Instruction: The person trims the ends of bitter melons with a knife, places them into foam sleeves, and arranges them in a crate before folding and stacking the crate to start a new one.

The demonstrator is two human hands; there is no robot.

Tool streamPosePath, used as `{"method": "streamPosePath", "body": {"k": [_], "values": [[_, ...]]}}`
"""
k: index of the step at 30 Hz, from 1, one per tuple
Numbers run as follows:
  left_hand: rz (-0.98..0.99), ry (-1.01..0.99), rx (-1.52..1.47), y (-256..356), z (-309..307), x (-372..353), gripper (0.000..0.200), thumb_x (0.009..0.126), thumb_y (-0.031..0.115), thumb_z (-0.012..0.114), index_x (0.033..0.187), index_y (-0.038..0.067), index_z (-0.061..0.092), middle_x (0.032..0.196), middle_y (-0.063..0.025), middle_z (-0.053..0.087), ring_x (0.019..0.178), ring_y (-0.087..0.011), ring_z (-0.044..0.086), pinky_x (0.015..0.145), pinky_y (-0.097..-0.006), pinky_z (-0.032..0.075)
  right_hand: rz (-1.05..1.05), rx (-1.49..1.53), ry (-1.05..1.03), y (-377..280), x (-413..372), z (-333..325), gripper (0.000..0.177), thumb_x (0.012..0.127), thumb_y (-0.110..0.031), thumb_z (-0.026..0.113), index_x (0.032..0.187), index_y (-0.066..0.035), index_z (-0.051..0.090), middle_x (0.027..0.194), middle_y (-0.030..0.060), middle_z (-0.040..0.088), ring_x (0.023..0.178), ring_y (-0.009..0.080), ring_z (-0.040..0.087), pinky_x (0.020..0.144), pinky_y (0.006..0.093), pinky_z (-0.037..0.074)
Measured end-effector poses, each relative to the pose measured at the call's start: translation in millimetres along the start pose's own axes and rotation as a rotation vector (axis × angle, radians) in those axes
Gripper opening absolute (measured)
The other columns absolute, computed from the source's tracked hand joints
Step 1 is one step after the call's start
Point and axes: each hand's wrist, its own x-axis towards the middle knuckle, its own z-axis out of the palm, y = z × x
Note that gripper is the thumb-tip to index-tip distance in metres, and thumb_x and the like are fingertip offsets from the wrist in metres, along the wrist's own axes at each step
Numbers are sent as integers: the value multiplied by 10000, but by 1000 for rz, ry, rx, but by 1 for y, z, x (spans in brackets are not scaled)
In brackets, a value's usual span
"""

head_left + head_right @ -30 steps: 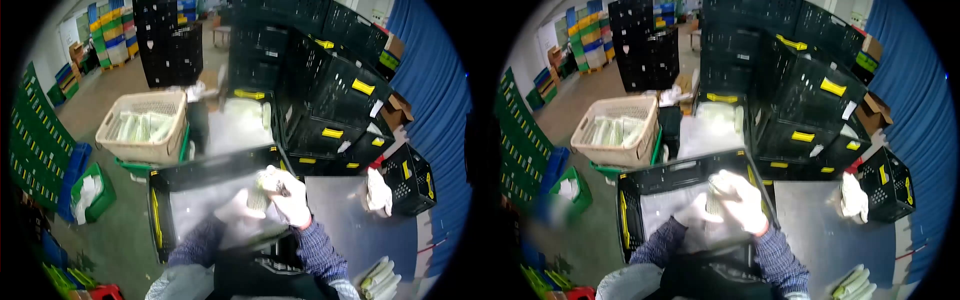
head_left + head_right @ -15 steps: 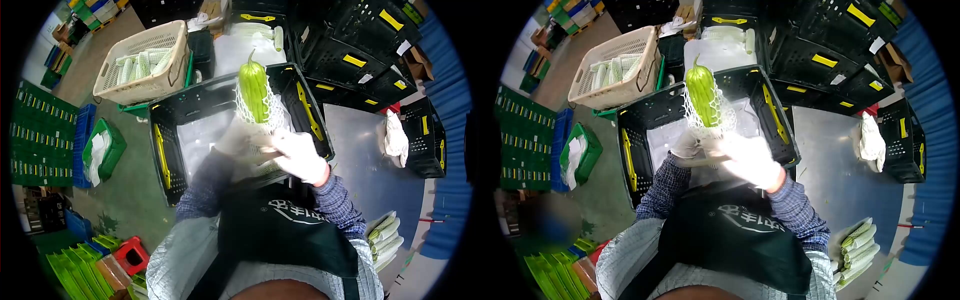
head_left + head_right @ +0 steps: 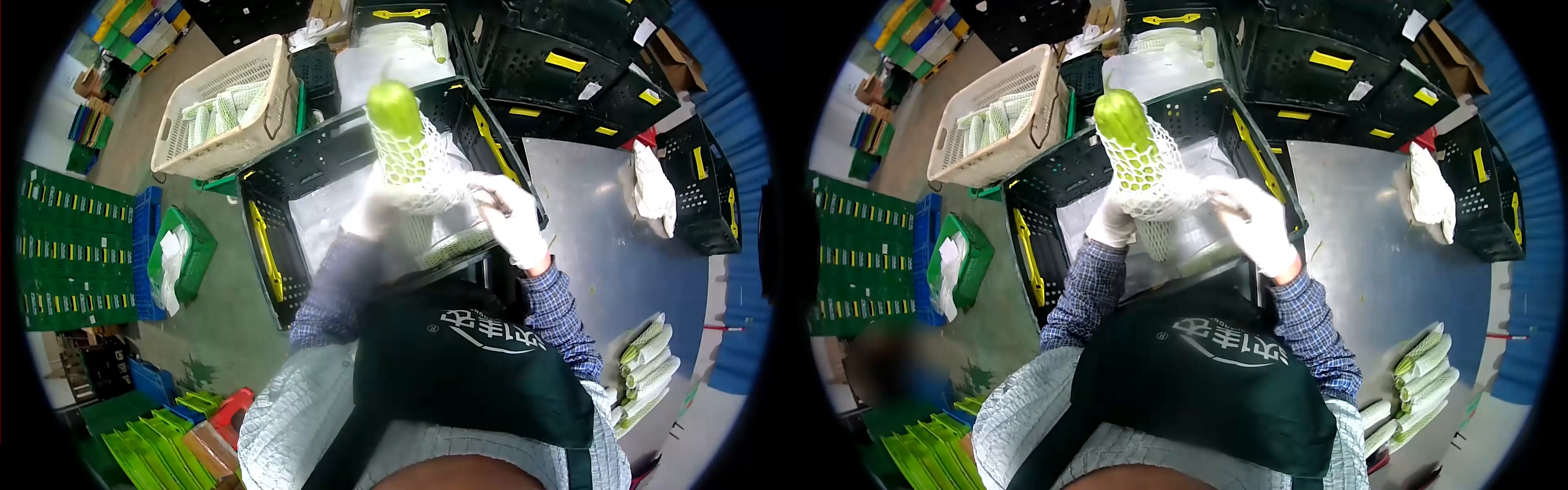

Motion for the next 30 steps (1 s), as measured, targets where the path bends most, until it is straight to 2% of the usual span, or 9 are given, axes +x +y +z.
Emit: {"method": "streamPosePath", "body": {"k": [3,5,14,15,18,22,24,26,30], "values": [[-127,188,167,12,15,-1,429,825,68,770,1210,7,590,1021,-87,684,939,-167,674,845,-309,556,-113,-379,303,-2,9,-21,370,841,73,621,1188,-38,684,1020,124,718,882,155,691,785,251,540],[-24,141,986,2,2,-3,401,874,109,747,1228,12,585,1075,-64,676,957,-137,657,872,-288,536,-146,-616,358,-28,19,-32,375,864,75,600,1201,-68,684,937,116,722,794,144,684,748,247,532],[-170,48,667,-8,23,-16,550,916,89,690,1412,-12,477,1322,-123,608,1157,-177,622,1010,-307,497,-344,-788,291,-33,43,-28,437,861,-112,656,1291,-189,633,694,96,631,581,231,635,583,306,518],[-161,44,853,-18,-3,-19,663,755,109,845,1342,28,548,1236,-72,661,1101,-164,638,1002,-310,486,-319,-727,306,-12,42,-32,434,880,-127,644,1307,-204,620,729,101,653,608,248,654,601,317,530],[-65,20,805,-9,9,-20,551,923,132,690,1411,-13,478,1352,-135,587,1207,-216,600,1059,-343,469,138,-894,267,42,25,-61,336,918,-122,616,1250,-165,647,879,145,702,792,285,701,712,338,550],[-114,33,1407,1,15,-17,555,909,166,720,1389,-9,503,1338,-146,595,1202,-207,602,1049,-342,479,107,-344,372,39,11,-57,229,950,-164,629,1132,-44,701,889,115,729,758,196,694,718,285,538],[-40,88,804,-5,4,-7,603,764,130,838,1298,16,582,1239,-133,667,1122,-198,659,990,-291,497,429,-112,214,6,12,-49,258,958,-225,642,1115,-30,707,772,46,683,625,109,604,610,239,478],[96,31,1155,-8,6,-3,601,767,156,844,1290,12,587,1228,-136,673,1106,-201,671,973,-286,510,561,167,91,-7,17,-39,346,966,-350,632,1033,-18,708,691,-28,607,500,31,462,455,193,320],[92,56,861,-4,11,0,597,745,99,851,1273,-5,592,1181,-130,687,1065,-179,676,951,-294,527,612,794,38,7,5,-20,348,982,-375,631,1084,-44,660,664,-88,463,480,5,336,422,193,248]]}}
